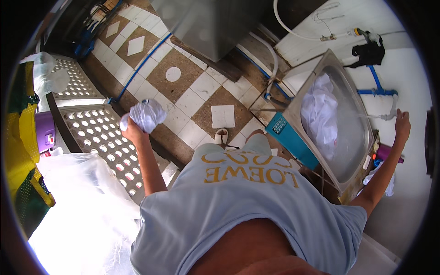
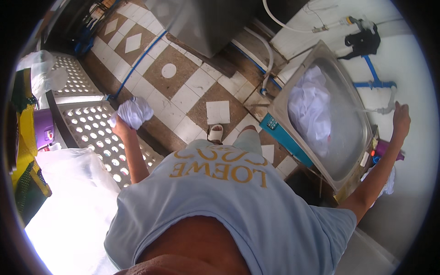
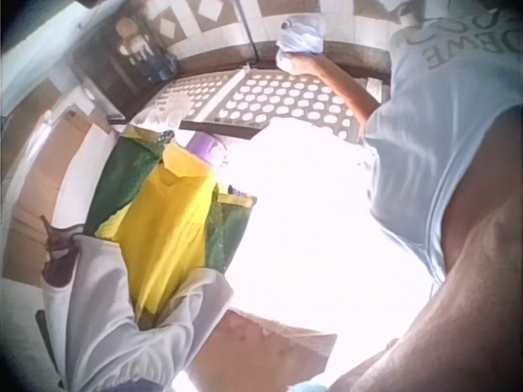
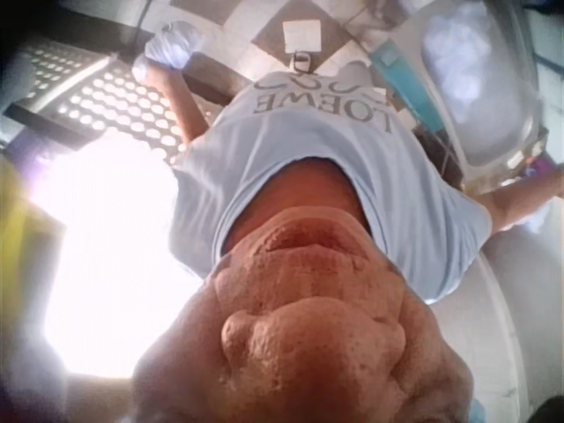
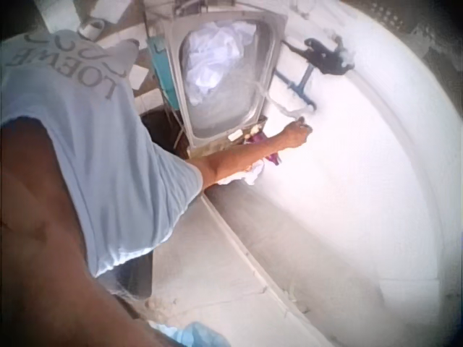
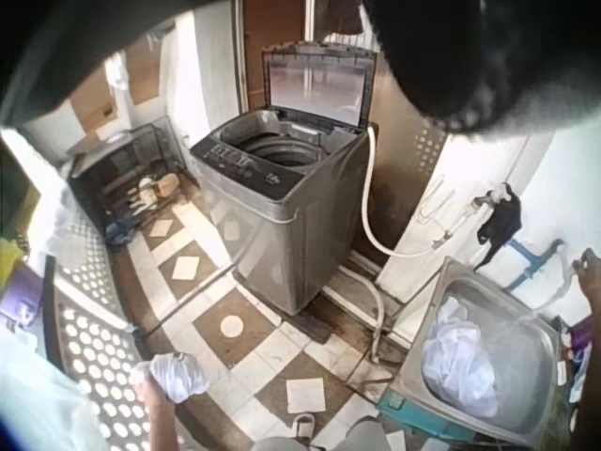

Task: The person washes white shirts by hand in a sink and puts them into a washing machine, using a bar of soap and liquid detergent to scrub specific spots on the garments.

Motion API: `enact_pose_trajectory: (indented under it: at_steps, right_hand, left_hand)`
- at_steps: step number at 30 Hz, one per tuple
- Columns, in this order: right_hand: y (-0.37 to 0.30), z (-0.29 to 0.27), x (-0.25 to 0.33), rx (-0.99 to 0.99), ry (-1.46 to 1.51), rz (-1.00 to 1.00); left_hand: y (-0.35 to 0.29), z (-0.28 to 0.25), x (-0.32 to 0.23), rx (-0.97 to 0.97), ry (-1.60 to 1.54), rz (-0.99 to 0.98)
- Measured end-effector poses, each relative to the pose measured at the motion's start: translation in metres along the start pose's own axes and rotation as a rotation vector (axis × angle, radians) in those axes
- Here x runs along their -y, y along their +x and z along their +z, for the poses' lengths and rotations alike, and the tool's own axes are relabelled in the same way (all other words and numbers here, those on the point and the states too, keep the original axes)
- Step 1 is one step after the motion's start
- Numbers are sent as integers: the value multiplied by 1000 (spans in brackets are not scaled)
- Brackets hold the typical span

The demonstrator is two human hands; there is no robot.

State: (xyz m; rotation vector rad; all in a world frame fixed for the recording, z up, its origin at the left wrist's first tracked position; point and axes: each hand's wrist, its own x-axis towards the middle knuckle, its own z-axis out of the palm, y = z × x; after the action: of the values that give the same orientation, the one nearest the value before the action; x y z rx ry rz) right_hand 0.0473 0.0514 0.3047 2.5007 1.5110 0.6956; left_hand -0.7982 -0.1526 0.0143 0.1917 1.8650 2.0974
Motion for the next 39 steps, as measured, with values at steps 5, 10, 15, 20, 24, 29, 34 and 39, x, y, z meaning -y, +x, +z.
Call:
enact_pose_trajectory:
  at_steps: [5,10,15,20,24,29,34,39]
  right_hand:
    - [10,23,-1,-75,18,169]
    - [-13,0,27,16,14,289]
    - [-23,5,32,7,-26,494]
    - [-22,-55,155,-460,-431,313]
    - [3,-81,282,-523,681,-39]
    - [-9,-71,453,662,1175,-478]
    - [-86,38,574,1341,1194,-398]
    - [-167,97,649,1584,1175,-119]
  left_hand:
    - [38,-27,48,-147,94,-88]
    - [90,-8,90,-260,226,-149]
    - [156,45,136,-314,331,-213]
    - [206,103,136,-251,652,-111]
    - [239,147,130,-162,562,-169]
    - [269,198,126,-49,506,-122]
    - [320,220,169,82,492,-224]
    - [351,260,191,300,397,-329]
